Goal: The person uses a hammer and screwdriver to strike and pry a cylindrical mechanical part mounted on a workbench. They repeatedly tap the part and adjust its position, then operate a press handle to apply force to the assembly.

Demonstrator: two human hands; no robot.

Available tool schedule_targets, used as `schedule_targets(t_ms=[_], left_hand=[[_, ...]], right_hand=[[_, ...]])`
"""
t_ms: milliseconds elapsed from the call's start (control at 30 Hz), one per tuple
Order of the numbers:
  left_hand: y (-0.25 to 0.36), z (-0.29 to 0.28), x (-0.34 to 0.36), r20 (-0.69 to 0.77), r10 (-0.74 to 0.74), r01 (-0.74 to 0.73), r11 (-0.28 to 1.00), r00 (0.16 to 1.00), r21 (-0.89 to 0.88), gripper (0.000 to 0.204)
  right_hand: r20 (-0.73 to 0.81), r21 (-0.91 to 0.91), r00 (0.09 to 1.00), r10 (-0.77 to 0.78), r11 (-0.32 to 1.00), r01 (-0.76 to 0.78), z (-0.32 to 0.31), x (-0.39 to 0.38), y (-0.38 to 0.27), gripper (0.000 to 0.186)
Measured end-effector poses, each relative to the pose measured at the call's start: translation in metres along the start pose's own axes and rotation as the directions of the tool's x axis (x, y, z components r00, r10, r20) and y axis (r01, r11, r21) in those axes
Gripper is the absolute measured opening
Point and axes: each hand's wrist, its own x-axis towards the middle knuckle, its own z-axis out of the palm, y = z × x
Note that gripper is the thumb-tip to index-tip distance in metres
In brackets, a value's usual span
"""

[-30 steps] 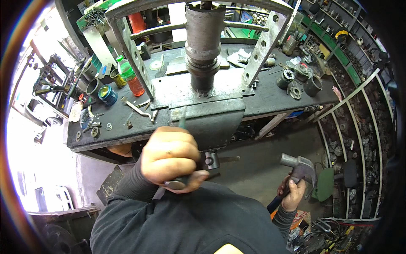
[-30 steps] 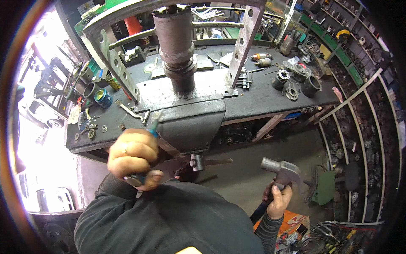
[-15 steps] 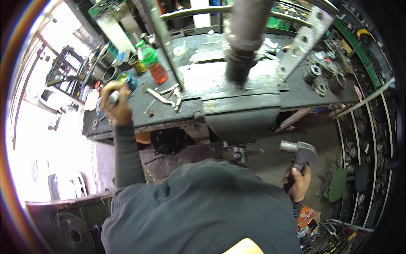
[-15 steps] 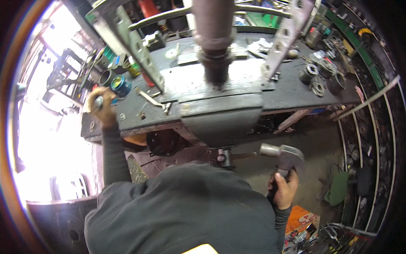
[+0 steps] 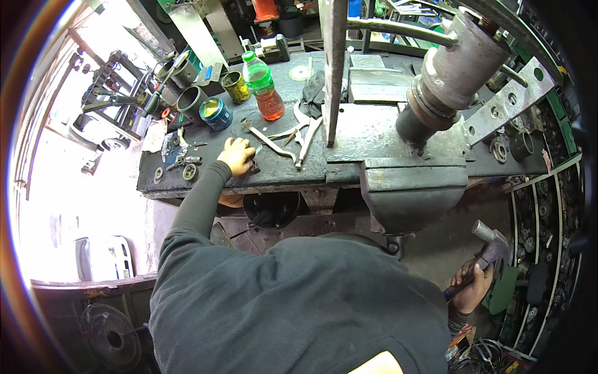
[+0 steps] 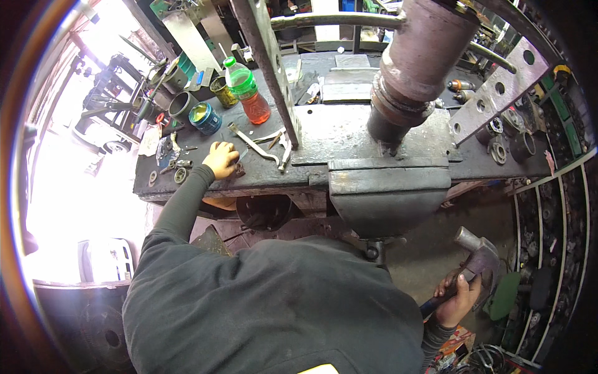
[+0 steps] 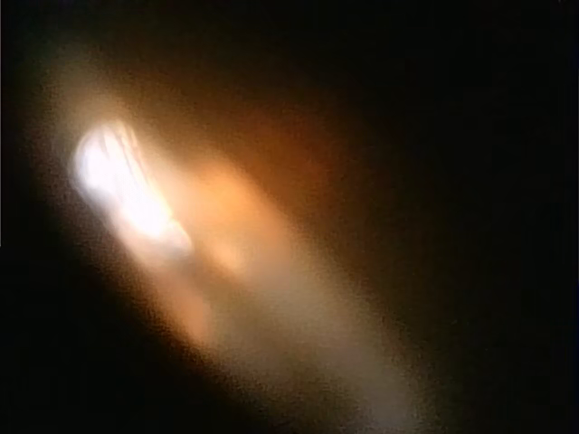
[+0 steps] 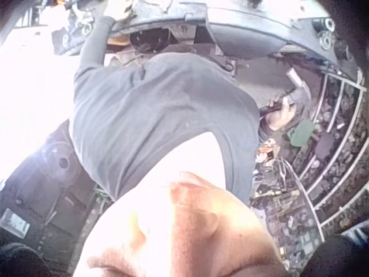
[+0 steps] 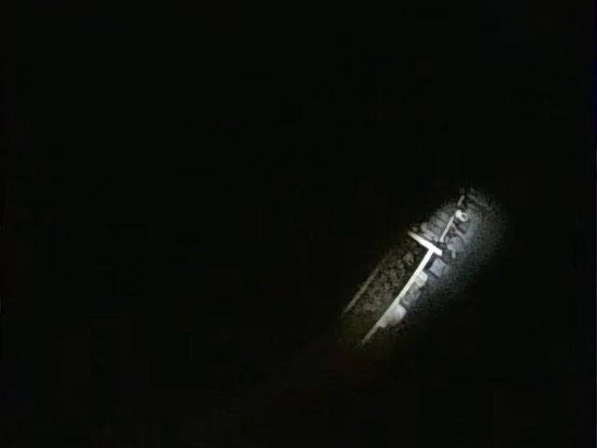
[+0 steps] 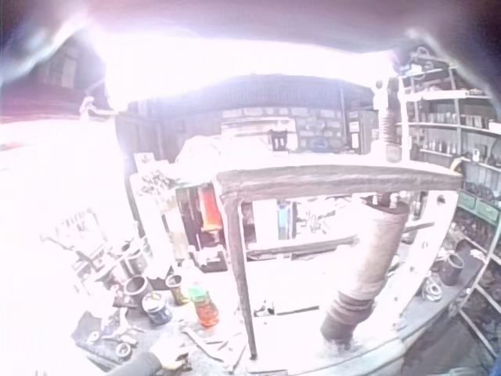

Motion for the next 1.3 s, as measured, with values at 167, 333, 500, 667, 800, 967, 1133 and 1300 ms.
schedule_targets(t_ms=[167,333,500,667,800,967,1133,1300], left_hand=[[0.000,0.043,-0.009,-0.165,-0.331,0.279,0.919,0.929,-0.278,0.051],[0.008,0.032,0.021,-0.304,-0.299,0.235,0.944,0.905,-0.232,0.041],[0.035,0.009,0.056,-0.210,-0.013,-0.011,0.994,0.978,-0.113,0.037],[0.044,0.013,0.066,-0.096,0.023,-0.032,0.996,0.995,-0.087,0.037],[0.044,0.028,0.073,-0.103,0.088,-0.093,0.994,0.991,-0.049,0.038],[0.045,0.020,0.071,-0.206,0.197,-0.198,0.980,0.959,0.012,0.028],[0.044,-0.015,0.054,-0.505,0.213,-0.330,0.931,0.836,-0.154,0.034],[0.087,-0.043,-0.005,-0.681,-0.164,-0.368,0.739,0.714,-0.564,0.035]], right_hand=[[-0.045,-0.014,0.999,-0.012,1.000,0.011,0.008,0.003,-0.001,0.025],[-0.047,-0.157,0.999,-0.007,0.988,-0.001,0.003,0.035,0.018,0.030],[-0.157,-0.105,0.982,0.103,0.987,-0.120,0.019,0.048,0.025,0.054],[-0.091,-0.076,0.994,0.065,0.995,-0.072,0.012,0.039,0.016,0.021],[-0.088,-0.039,0.996,0.020,0.999,-0.024,0.015,0.029,-0.004,0.020],[-0.094,-0.157,0.992,-0.086,0.985,0.071,0.020,0.041,-0.015,0.022],[-0.088,-0.235,0.995,-0.056,0.971,0.034,0.020,0.074,-0.012,0.018],[-0.039,-0.226,0.999,-0.009,0.974,0.000,0.008,0.123,0.011,0.026]])
